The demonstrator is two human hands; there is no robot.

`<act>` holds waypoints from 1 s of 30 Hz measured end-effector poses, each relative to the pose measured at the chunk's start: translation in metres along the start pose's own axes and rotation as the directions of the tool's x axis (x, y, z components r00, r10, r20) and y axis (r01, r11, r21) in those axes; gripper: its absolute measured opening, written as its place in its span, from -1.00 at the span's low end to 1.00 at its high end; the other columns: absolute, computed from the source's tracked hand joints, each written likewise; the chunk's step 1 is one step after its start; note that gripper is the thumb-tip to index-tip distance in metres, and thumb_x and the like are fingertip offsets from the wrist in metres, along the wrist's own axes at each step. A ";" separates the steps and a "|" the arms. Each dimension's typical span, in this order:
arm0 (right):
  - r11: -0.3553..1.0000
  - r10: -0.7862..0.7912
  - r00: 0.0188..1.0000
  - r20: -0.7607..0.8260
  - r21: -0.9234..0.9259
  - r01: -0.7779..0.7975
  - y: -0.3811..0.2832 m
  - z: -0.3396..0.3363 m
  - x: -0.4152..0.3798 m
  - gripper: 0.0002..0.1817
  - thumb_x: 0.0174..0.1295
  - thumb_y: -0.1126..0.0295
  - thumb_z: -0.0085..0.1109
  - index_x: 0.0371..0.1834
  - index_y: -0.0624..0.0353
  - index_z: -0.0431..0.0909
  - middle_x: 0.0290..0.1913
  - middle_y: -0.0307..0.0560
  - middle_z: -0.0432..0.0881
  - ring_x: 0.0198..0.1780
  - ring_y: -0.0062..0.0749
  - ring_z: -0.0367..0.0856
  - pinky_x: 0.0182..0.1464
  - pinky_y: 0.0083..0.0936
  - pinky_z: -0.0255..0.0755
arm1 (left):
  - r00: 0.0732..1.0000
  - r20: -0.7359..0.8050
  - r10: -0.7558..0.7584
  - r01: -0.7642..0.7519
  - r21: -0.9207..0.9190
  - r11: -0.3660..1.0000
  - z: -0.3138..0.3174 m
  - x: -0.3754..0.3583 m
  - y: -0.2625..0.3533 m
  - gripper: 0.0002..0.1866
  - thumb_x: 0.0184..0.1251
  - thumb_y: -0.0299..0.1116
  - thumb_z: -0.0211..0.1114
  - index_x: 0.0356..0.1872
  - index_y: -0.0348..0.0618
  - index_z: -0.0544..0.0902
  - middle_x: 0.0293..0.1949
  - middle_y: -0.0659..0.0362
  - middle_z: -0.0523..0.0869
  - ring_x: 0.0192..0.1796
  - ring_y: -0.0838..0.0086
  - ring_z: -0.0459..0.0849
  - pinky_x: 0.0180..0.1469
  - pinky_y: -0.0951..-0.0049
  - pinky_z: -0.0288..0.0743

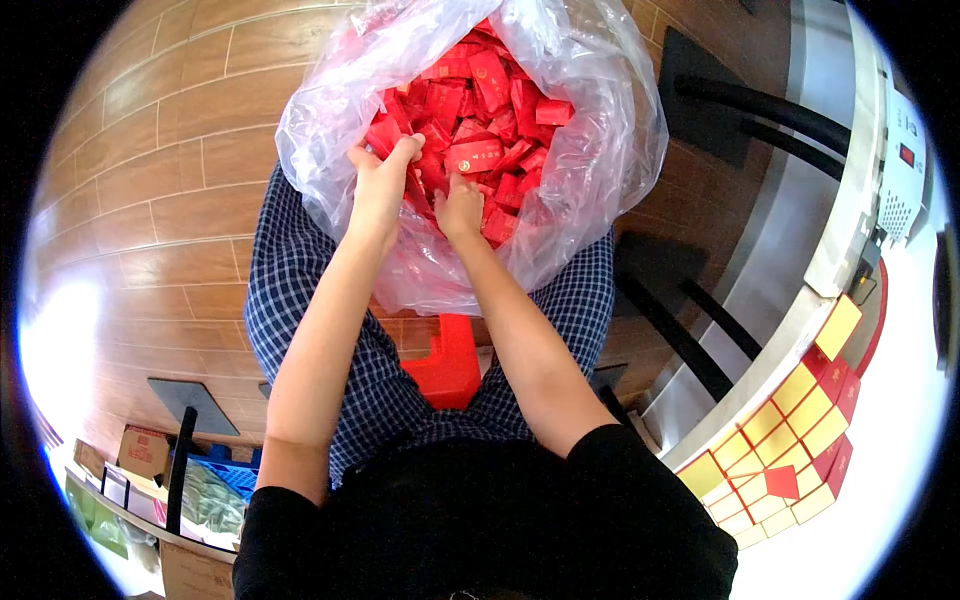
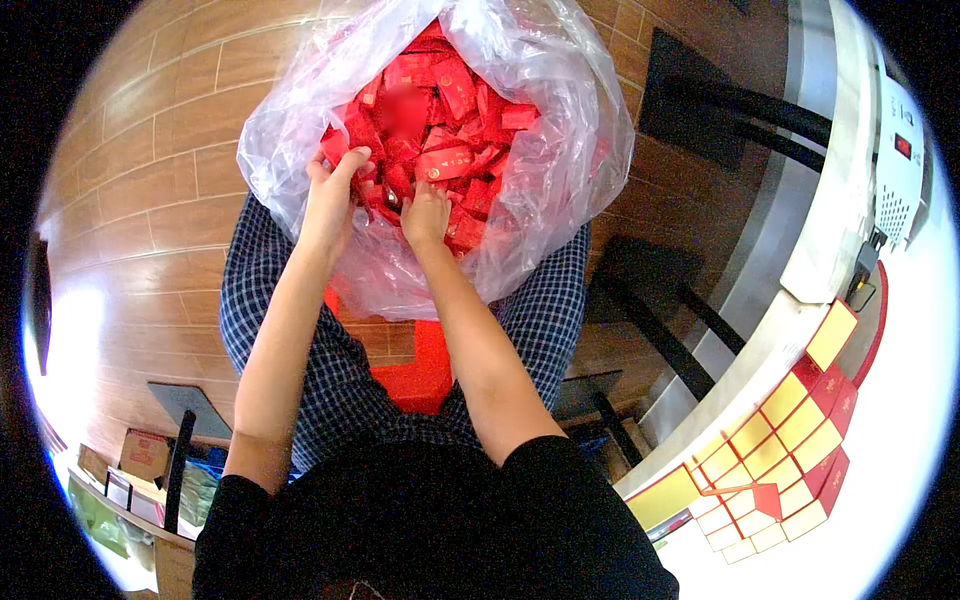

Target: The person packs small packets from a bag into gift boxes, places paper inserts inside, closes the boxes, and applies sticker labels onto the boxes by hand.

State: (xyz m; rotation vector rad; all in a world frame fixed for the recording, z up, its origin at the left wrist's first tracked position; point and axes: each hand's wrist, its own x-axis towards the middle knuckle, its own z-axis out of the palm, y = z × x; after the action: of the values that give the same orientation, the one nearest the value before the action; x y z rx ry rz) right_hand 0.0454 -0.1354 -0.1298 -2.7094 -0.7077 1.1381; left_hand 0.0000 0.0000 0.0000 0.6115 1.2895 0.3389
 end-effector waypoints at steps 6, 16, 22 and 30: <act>0.907 -0.376 0.865 -0.332 0.060 0.418 0.016 -0.092 -0.021 -0.75 -0.12 0.58 0.26 -0.32 0.03 0.65 -0.10 -0.10 0.58 0.06 -0.10 0.44 0.11 -0.19 0.30 | 1.000 0.008 -0.006 0.006 0.022 1.000 0.004 -0.010 0.008 -0.26 0.21 -0.31 0.36 0.35 -0.17 0.16 0.04 0.10 0.51 0.04 0.44 0.50 0.07 0.39 0.41; 0.686 -0.580 0.719 -0.382 0.248 0.685 -0.034 -0.143 -0.024 -0.41 -0.13 0.60 0.30 0.08 0.21 0.40 0.03 0.13 0.50 0.10 0.09 0.44 0.20 -0.17 0.31 | 0.905 0.405 -0.130 -0.006 0.317 0.948 0.014 -0.018 -0.009 -0.06 0.27 -0.06 0.36 0.49 -0.21 -0.03 0.34 -0.04 0.33 0.39 0.29 0.29 0.41 0.34 0.13; 0.934 -0.321 0.789 -0.524 -0.037 0.355 0.022 -0.121 0.053 -0.30 0.03 0.34 0.37 0.23 0.35 0.30 0.07 0.28 0.45 0.15 0.15 0.38 0.24 -0.12 0.27 | 0.963 0.252 -0.096 0.058 0.156 0.986 0.024 -0.027 0.001 -0.05 0.22 -0.10 0.41 0.43 -0.22 -0.03 0.20 0.04 0.42 0.20 0.34 0.47 0.27 0.35 0.34; 0.865 -0.231 0.894 -0.385 -0.501 0.008 0.027 -0.119 0.099 -0.42 0.06 0.11 0.35 0.05 0.27 0.48 0.06 0.14 0.45 0.11 0.03 0.41 0.18 -0.08 0.32 | 0.984 0.140 -0.112 0.122 -0.063 0.991 0.028 -0.021 -0.001 -0.14 0.23 -0.17 0.42 0.34 -0.20 0.01 -0.22 0.15 0.55 -0.28 0.52 0.59 -0.21 0.49 0.57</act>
State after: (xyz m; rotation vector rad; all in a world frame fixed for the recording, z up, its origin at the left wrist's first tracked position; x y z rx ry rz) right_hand 0.1993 -0.1050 -0.1171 -3.0914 -1.1963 0.3093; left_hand 0.0217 -0.0188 0.0199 0.4875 1.1716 0.2408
